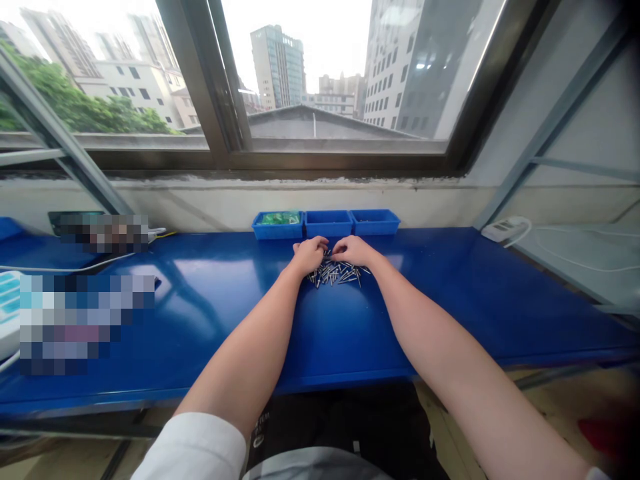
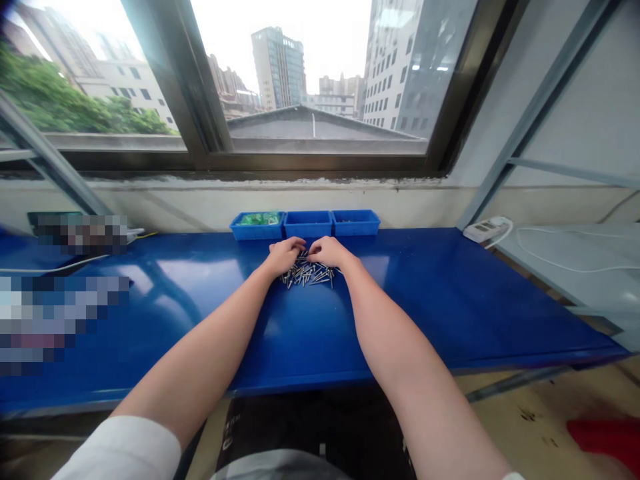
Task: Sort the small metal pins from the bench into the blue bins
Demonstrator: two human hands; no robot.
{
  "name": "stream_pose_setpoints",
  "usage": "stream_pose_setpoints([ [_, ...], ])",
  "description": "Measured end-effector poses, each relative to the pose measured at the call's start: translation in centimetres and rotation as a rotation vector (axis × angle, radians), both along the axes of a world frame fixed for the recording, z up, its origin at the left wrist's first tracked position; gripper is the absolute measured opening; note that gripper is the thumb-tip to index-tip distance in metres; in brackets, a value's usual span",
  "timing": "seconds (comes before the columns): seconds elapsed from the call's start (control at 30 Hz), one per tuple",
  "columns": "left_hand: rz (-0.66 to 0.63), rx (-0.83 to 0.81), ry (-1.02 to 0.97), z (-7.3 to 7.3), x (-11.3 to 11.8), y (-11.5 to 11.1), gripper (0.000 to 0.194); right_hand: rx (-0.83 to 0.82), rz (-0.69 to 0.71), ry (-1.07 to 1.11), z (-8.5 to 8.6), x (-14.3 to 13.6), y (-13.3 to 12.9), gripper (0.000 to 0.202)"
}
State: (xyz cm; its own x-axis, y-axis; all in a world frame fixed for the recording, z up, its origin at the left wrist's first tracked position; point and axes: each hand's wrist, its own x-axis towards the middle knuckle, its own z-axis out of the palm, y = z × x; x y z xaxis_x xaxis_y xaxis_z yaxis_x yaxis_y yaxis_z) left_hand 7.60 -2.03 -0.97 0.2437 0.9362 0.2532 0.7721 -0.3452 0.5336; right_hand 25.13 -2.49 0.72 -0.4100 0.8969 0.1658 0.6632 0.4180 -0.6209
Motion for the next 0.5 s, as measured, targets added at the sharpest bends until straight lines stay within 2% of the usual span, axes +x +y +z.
stream_pose_setpoints([
  [0.27, -0.085, -0.037, -0.027, 0.22, -0.05, -0.15, 0.041, -0.038, -0.016, -0.106, -0.32, -0.41, 0.54, 0.011],
  [0.5, -0.148, -0.037, -0.079, 0.27, -0.13, -0.24, 0.042, -0.054, 0.022, -0.072, -0.64, -0.47, 0.71, 0.011],
])
